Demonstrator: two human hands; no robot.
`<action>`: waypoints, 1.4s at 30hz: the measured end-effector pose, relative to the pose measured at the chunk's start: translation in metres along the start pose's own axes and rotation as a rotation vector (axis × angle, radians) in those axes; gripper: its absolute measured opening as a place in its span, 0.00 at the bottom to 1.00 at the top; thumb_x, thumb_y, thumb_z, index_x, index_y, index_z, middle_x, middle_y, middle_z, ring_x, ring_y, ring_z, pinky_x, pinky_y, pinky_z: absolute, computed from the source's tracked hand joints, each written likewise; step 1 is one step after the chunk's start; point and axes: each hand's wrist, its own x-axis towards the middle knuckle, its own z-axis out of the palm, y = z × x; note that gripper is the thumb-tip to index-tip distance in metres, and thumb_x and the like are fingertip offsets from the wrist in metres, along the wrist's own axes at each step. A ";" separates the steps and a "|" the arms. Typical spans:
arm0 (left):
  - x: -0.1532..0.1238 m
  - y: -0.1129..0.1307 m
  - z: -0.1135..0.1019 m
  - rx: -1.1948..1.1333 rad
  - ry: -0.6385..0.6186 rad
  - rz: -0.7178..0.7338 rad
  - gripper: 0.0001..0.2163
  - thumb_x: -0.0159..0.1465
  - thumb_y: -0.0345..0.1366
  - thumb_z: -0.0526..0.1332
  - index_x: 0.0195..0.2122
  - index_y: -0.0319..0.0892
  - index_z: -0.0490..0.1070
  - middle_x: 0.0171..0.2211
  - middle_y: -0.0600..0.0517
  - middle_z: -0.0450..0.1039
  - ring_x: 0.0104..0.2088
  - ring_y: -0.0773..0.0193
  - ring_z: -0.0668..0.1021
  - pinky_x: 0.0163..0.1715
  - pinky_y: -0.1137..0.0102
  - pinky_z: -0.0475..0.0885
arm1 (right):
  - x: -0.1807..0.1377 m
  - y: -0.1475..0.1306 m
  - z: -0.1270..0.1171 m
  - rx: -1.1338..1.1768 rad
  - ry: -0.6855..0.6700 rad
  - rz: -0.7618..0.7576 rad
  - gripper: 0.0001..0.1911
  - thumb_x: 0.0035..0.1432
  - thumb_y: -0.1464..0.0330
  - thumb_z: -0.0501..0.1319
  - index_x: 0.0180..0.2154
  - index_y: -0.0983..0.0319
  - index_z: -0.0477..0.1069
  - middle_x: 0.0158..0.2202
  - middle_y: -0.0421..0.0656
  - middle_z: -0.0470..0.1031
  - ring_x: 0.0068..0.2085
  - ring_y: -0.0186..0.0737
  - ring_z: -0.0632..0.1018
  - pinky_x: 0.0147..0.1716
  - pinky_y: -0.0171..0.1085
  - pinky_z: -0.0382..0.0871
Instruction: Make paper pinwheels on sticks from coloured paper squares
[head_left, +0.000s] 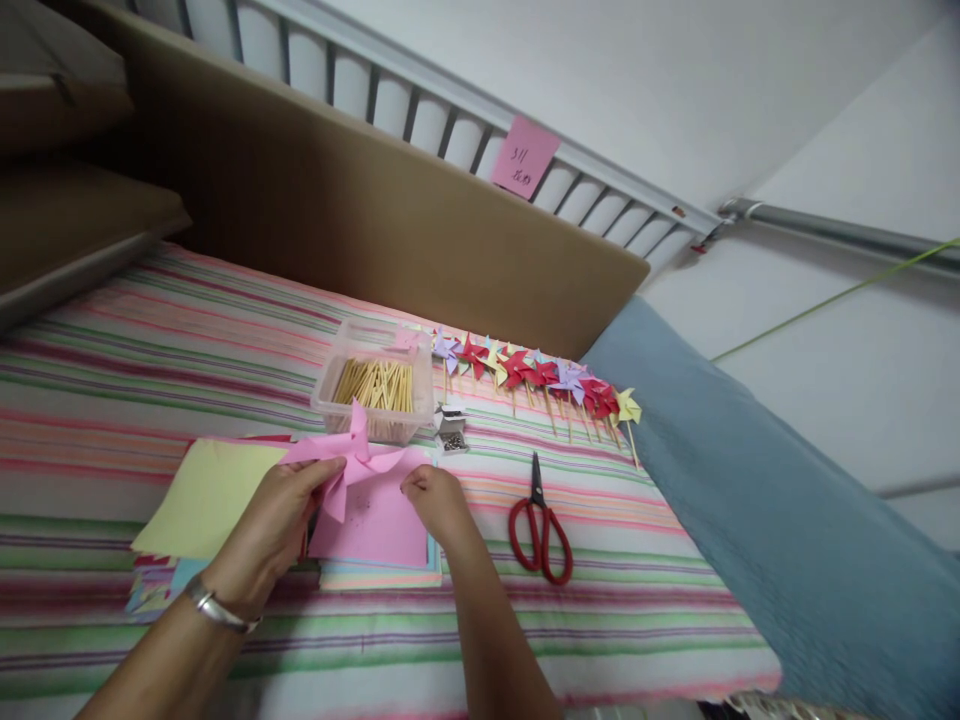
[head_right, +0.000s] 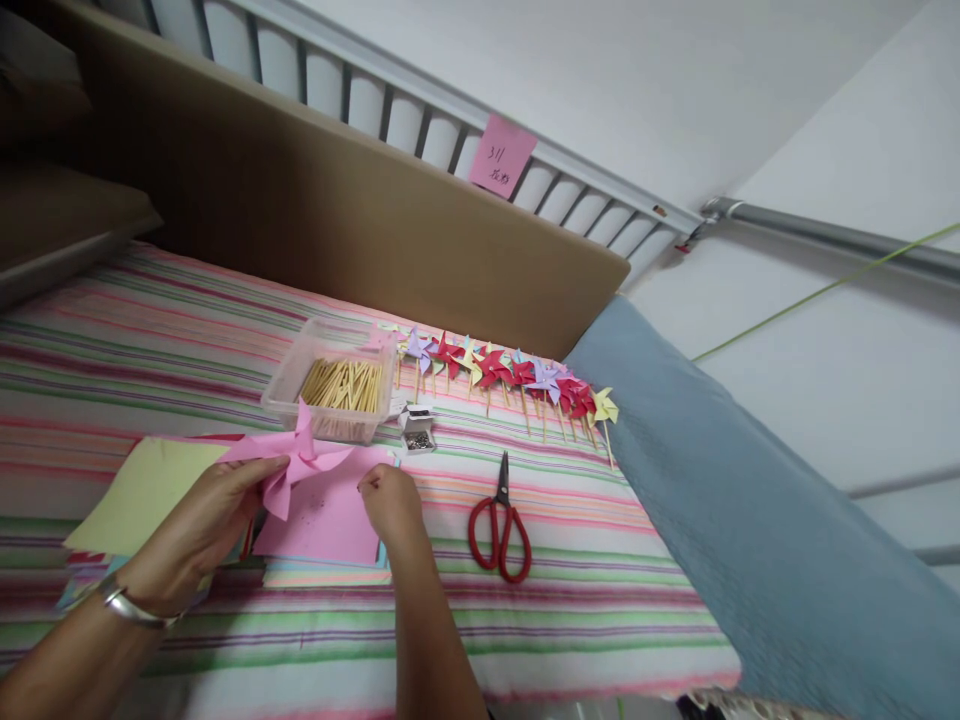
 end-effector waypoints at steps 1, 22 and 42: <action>0.000 0.000 0.000 -0.006 0.004 -0.006 0.04 0.47 0.34 0.69 0.22 0.41 0.77 0.23 0.54 0.76 0.26 0.65 0.71 0.31 0.72 0.67 | 0.001 0.001 0.000 0.005 0.004 0.004 0.07 0.52 0.73 0.58 0.28 0.61 0.75 0.30 0.41 0.80 0.32 0.37 0.78 0.29 0.30 0.64; -0.001 0.001 0.001 0.004 -0.018 -0.009 0.05 0.46 0.35 0.69 0.24 0.42 0.77 0.24 0.53 0.77 0.28 0.62 0.74 0.32 0.69 0.69 | 0.001 0.001 -0.004 -0.032 0.077 -0.073 0.12 0.56 0.74 0.55 0.27 0.60 0.76 0.28 0.40 0.79 0.31 0.36 0.76 0.29 0.31 0.63; 0.003 -0.006 -0.001 0.072 0.022 0.006 0.05 0.47 0.35 0.67 0.20 0.40 0.73 0.20 0.55 0.72 0.22 0.67 0.68 0.26 0.72 0.64 | -0.011 -0.017 -0.013 0.124 0.184 -0.187 0.08 0.51 0.77 0.57 0.27 0.61 0.72 0.29 0.41 0.75 0.33 0.39 0.75 0.34 0.34 0.67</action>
